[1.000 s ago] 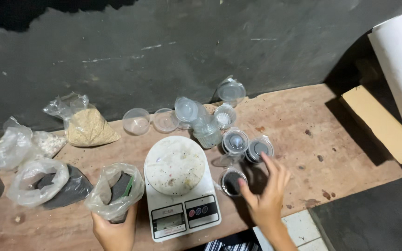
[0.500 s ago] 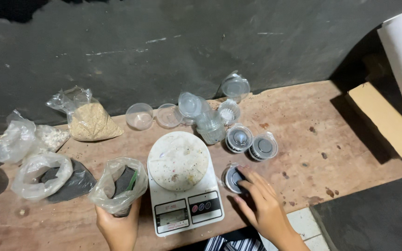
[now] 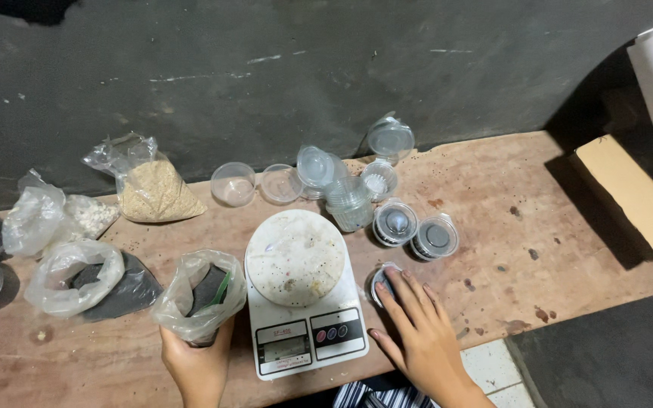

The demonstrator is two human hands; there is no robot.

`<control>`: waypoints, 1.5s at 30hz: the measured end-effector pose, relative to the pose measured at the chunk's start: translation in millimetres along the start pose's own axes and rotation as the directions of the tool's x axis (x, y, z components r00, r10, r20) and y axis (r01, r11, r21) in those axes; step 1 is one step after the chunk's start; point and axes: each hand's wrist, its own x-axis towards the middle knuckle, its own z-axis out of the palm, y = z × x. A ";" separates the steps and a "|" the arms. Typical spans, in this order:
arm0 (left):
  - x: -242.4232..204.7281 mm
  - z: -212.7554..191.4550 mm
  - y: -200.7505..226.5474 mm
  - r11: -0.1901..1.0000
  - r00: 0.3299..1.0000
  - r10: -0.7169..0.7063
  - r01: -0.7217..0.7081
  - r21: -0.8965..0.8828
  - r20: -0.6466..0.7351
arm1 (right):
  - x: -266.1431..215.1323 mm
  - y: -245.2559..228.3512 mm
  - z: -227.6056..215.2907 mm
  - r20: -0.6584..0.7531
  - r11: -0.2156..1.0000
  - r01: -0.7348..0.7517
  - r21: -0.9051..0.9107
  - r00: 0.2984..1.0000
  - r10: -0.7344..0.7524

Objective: The person scoops a dark granular material from a plastic bag into small clear plastic containers placed on a digital scale. They repeatedly add and remove material to reach a target weight, then move the filled container aside and repeat the process with a new container.

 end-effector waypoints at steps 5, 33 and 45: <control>-0.7 -1.2 5.9 0.999 0.999 -0.042 0.042 -0.010 0.009 | -4.2 -1.6 9.6 -0.047 0.989 0.006 -0.144 0.999 -0.013; 1.9 1.4 -13.5 0.992 0.993 -0.112 0.110 0.060 0.030 | 9.4 -10.1 2.0 -0.236 0.820 -0.129 0.558 0.923 0.306; 4.0 -2.5 -5.0 0.994 0.992 -0.098 0.095 0.045 0.073 | 114.6 140.3 -14.5 -0.085 0.766 -0.375 0.522 0.871 0.484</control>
